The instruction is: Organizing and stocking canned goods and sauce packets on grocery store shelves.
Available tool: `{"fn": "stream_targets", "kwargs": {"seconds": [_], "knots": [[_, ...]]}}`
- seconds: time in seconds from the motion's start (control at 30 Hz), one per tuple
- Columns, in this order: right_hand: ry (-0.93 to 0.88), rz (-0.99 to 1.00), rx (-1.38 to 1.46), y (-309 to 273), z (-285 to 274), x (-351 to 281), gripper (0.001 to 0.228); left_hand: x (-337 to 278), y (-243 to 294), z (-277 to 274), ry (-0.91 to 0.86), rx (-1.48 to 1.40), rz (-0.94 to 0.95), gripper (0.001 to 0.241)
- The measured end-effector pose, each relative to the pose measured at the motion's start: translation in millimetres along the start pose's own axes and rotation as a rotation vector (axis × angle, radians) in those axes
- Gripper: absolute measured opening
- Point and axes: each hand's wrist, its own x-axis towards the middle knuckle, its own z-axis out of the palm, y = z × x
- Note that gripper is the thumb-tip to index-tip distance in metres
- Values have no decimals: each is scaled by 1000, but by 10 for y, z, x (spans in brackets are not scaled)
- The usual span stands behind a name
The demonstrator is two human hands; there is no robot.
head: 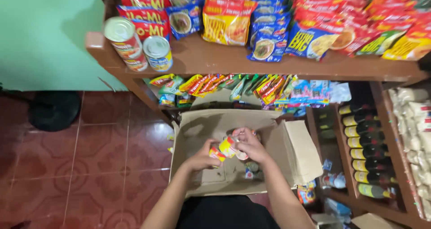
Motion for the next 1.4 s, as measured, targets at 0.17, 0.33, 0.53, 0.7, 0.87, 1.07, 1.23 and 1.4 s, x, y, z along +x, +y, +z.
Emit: {"fn": "stream_targets", "kwargs": {"seconds": [0.17,0.33,0.53,0.7,0.87,1.07,1.23,1.4], "knots": [[53,-137,-20,-464,106,17,35,-91,403,221,94,220,253,75],[65,-228,-174,-1069,446,-130,43,-112,513,290,284,301,691,64],[-11,-338,-98,-1332,736,-149,65,-384,856,365,601,418,689,64],[-42,-496,-163,-1547,945,-17,66,-597,1081,297,665,351,780,64],[-77,-543,-198,-1863,1195,79,71,-592,1235,110,820,446,900,72],[-141,-645,-168,-2187,1358,281,73,-819,1654,-35,837,438,953,66],[-104,-713,-168,-2390,1498,359,81,-873,1896,-129,878,442,974,66],[-84,-610,-164,-2393,1470,493,47,-850,1991,-160,877,388,964,62]]}}
